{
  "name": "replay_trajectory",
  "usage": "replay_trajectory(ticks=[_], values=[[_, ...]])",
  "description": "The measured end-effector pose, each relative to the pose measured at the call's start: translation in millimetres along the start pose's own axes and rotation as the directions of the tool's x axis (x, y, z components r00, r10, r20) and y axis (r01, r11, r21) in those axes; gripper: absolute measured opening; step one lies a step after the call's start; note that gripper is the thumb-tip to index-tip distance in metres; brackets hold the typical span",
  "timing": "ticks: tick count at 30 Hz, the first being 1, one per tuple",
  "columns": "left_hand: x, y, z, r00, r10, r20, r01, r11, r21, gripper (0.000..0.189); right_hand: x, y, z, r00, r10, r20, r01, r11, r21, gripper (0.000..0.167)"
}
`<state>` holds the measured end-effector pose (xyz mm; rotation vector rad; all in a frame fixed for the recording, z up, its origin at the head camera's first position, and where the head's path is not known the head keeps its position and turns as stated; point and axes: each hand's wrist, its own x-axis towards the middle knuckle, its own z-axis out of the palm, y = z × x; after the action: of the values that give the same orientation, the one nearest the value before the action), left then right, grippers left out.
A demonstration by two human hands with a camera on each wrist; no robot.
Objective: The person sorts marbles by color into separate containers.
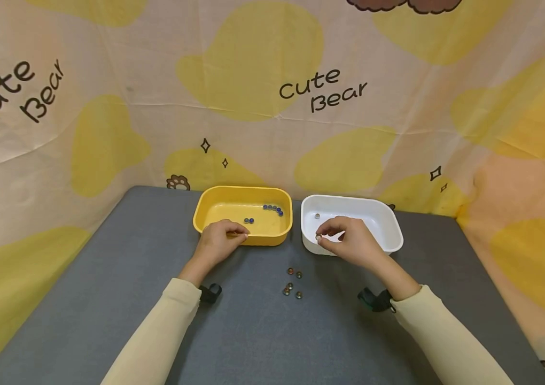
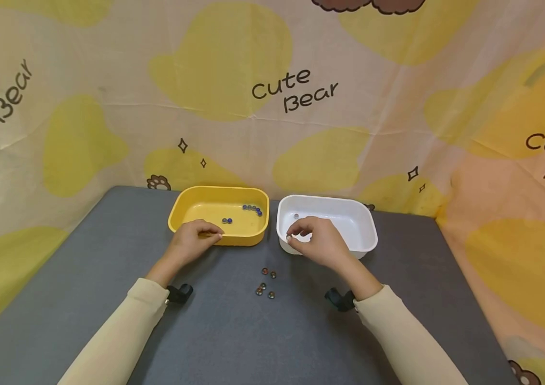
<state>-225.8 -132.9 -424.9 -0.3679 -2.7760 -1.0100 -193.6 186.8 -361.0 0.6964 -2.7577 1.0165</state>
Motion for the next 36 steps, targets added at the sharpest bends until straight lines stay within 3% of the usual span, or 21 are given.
replay_trajectory(ticks=[14,36], values=[[-0.5,1.8,-1.2,1.000,0.000,-0.004,0.000,1.000,0.002,0.010,23.4,31,-5,0.999,0.031,0.006,-0.031,0.999,-0.032,0.007],[-1.8,1.3,-2.2,1.000,-0.007,0.012,0.007,1.000,-0.005,0.010,41.9,83,0,0.995,0.075,0.066,-0.071,0.996,-0.057,0.011]])
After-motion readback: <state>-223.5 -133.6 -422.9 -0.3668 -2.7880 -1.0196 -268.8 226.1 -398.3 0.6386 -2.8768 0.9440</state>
